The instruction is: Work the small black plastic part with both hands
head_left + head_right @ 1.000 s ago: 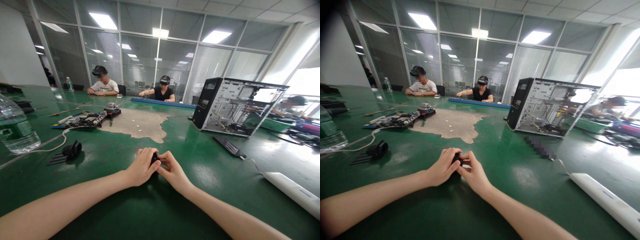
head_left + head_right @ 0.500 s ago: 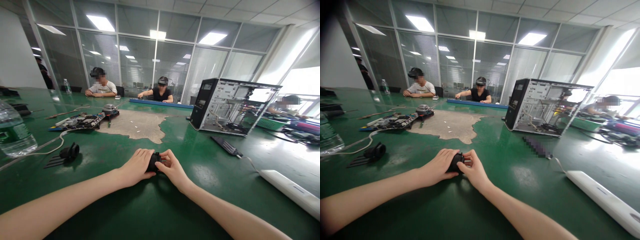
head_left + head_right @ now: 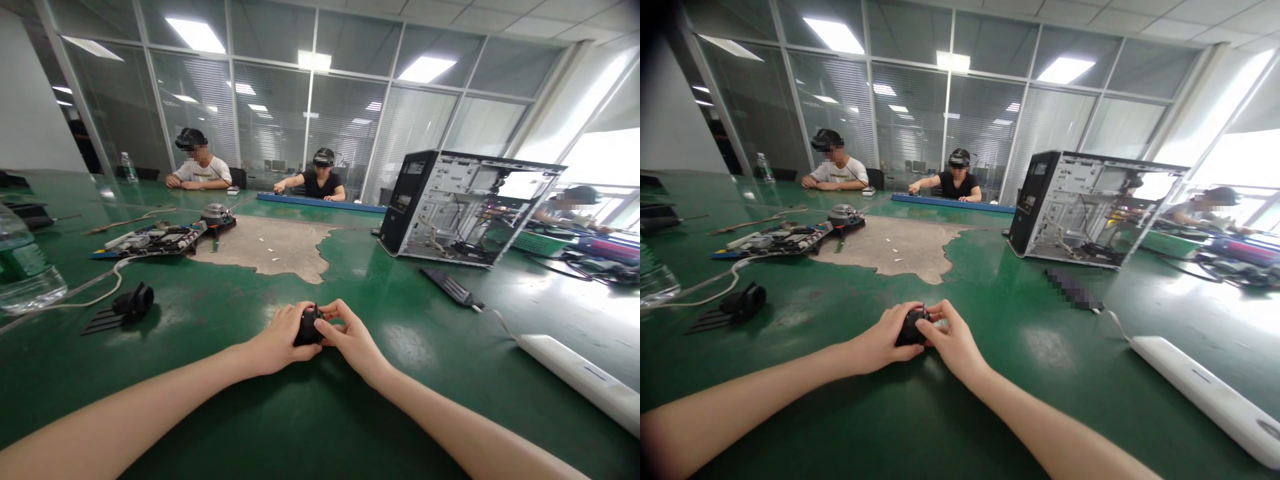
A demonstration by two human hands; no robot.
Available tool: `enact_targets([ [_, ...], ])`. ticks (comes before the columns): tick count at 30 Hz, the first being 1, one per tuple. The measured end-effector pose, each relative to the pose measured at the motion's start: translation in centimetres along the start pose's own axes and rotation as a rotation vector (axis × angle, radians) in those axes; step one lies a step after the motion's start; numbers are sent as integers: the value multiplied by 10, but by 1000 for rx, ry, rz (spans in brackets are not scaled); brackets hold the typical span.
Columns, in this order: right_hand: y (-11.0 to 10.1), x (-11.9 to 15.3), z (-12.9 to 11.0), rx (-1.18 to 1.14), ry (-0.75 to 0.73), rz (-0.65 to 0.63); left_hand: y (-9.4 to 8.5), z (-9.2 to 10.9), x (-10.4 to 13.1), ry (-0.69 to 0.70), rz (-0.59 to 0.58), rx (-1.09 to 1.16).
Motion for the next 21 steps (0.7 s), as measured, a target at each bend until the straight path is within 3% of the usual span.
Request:
enact_targets([
  [7,-1,3,-3,154,-83,-19,0,6,5,-22,4,-10],
  [13,2,6,-3,16,-6,-83,1,12,6,30,-6,65],
  [21,2,11,6,-58,183,-127,-1,12,4,-12,-15,149],
])
Point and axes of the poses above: each hand's wrist, its own x-axis away from the middle knuckle, its own y-axis out of the palm, z = x × y, the point moved 9 cm from there along -x, towards the middle knuckle, and after that the axes turned 7 degrees about y, right-handed, at the moved point
